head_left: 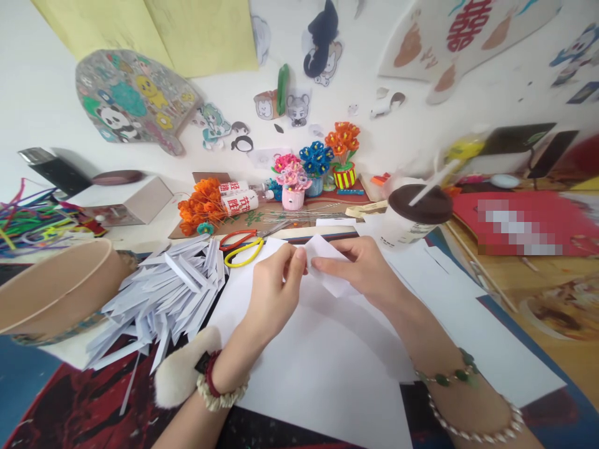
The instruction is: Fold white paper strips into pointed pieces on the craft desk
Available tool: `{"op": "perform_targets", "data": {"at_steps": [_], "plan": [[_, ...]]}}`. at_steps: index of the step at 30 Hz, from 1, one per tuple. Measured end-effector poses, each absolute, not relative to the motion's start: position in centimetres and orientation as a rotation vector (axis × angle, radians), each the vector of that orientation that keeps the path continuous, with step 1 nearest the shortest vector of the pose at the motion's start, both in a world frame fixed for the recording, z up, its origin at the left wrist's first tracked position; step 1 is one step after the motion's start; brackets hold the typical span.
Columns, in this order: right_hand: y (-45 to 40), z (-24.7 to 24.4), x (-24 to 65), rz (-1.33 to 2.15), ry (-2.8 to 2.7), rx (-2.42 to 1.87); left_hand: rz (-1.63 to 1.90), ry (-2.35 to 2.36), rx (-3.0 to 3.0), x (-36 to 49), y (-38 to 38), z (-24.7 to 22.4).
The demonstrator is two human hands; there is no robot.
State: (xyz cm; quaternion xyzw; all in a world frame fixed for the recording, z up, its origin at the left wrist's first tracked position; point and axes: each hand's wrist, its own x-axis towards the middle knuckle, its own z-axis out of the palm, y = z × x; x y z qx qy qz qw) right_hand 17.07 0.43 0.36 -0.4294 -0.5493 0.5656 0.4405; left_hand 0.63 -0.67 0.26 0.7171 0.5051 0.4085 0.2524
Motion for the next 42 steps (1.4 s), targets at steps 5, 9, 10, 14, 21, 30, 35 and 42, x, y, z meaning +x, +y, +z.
{"op": "perform_targets", "data": {"at_steps": [5,9,10,14,21,30,35,42], "plan": [[0.4,0.5,16.9,1.440,-1.335,-1.040,1.134,1.316,2.056,0.6,-0.8,0.1],[0.4,0.7,16.6,1.506,-1.285,-1.013,1.208,1.253,2.139,0.6,-0.9,0.1],[0.3,0.7,16.6,1.522,-1.270,-1.009,1.222,1.250,2.150,0.6,-0.9,0.0],[0.3,0.6,16.7,1.538,-1.226,-1.018,1.220,1.267,2.144,0.7,-0.9,-0.1],[0.3,0.9,16.5,1.463,-1.206,-1.044,1.172,1.266,2.206,0.7,-1.0,-0.4],[0.4,0.8,17.1,1.471,-1.307,-1.068,1.189,1.280,2.105,0.5,-0.8,0.0],[0.8,0.6,17.8,1.456,-1.558,-1.051,1.148,1.249,2.073,0.0,-0.2,0.3],[1.5,-0.1,18.0,1.307,-1.234,-1.164,1.372,1.208,1.475,0.0,0.1,0.2]]}}
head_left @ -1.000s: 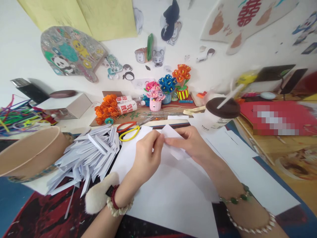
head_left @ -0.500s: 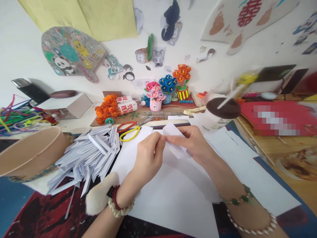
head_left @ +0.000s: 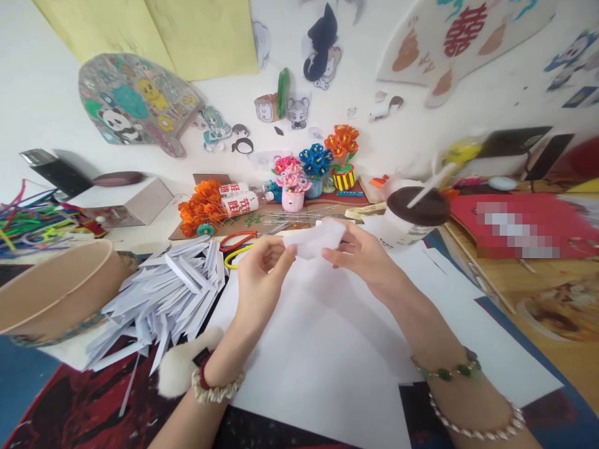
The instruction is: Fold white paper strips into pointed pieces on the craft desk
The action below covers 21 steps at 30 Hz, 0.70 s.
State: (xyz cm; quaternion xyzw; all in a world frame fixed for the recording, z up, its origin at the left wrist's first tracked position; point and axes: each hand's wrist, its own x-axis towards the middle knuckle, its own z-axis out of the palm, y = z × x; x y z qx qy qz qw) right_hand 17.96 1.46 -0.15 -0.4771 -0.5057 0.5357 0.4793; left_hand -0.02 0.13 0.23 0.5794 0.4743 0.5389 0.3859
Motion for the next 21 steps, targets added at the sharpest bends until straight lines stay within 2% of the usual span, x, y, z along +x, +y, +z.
{"op": "perform_targets", "data": {"at_steps": [5,9,15,18,21], "plan": [[1.4,-0.5,17.0,1.467,-1.258,-1.020,1.293,1.133,1.201,0.6,0.1,0.3],[1.3,-0.6,16.6,1.349,-1.244,-0.998,1.172,1.154,1.281,1.2,0.0,0.4],[1.8,-0.5,18.1,1.294,-1.255,-1.122,1.017,1.300,2.251,-0.5,0.3,1.6],[2.0,-0.5,18.4,1.299,-1.307,-1.138,1.023,1.152,2.808,-1.6,0.9,2.0],[1.9,-0.6,18.4,1.291,-1.350,-1.125,1.013,1.007,3.063,-2.2,1.4,1.9]]}}
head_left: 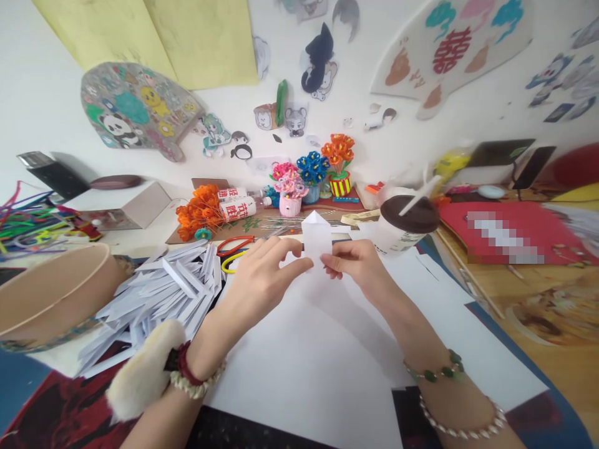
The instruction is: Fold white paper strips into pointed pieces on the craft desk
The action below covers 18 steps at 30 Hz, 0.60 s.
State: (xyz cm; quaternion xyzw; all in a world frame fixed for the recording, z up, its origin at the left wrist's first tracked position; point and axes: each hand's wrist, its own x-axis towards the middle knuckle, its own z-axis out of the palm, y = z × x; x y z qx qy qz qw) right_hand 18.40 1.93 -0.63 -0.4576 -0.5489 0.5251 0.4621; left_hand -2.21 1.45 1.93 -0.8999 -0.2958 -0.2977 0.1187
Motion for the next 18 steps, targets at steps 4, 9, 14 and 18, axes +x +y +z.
{"op": "perform_targets", "data": {"at_steps": [4,9,14,18], "plan": [[1.8,-0.7,18.2,1.280,-1.390,-1.116,-0.905,-0.856,-2.635,-2.5,1.7,1.7],[1.8,-0.6,17.7,1.283,-1.400,-1.086,-0.894,-0.863,-2.653,-3.0,1.8,1.3],[1.6,-0.6,17.3,1.335,-1.345,-1.081,-0.902,-0.903,-2.674,-3.1,1.9,1.1],[1.6,-0.8,17.3,1.394,-1.308,-1.041,-1.136,-1.080,-2.695,-2.4,1.6,1.2]]}}
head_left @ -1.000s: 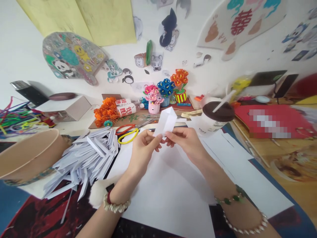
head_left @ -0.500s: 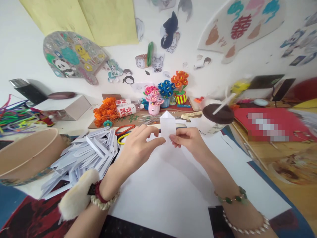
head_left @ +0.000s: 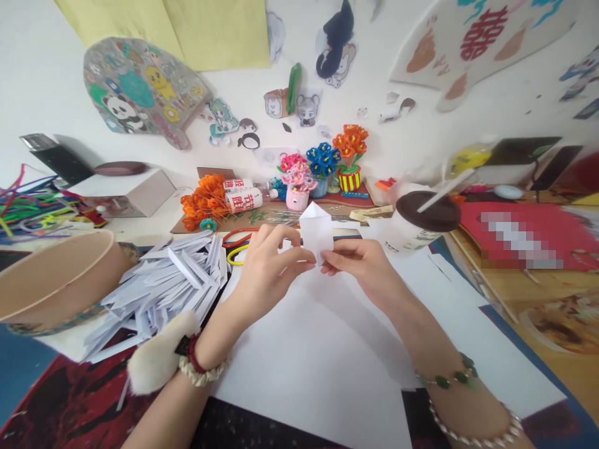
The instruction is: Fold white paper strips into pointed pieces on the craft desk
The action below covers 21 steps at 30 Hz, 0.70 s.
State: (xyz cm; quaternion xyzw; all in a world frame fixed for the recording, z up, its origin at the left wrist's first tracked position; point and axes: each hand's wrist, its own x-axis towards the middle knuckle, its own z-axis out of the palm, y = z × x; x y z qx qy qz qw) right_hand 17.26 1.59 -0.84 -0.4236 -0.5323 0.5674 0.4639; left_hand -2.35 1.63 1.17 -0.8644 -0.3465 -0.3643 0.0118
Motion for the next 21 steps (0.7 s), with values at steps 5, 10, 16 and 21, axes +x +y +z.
{"op": "perform_targets", "data": {"at_steps": [5,10,16,21], "plan": [[1.5,-1.1,17.0,1.416,-1.254,-1.028,-1.567,-1.430,-2.626,-1.2,1.2,0.4],[1.4,-1.1,16.8,1.389,-1.219,-1.009,-1.841,-1.956,-2.605,-0.3,1.0,-0.3],[1.2,-1.1,16.5,1.410,-1.226,-0.989,-1.983,-2.095,-2.605,0.3,0.6,-0.4],[1.2,-1.1,16.3,1.455,-1.189,-0.991,-2.044,-2.117,-2.558,0.4,0.5,-0.6]]}}
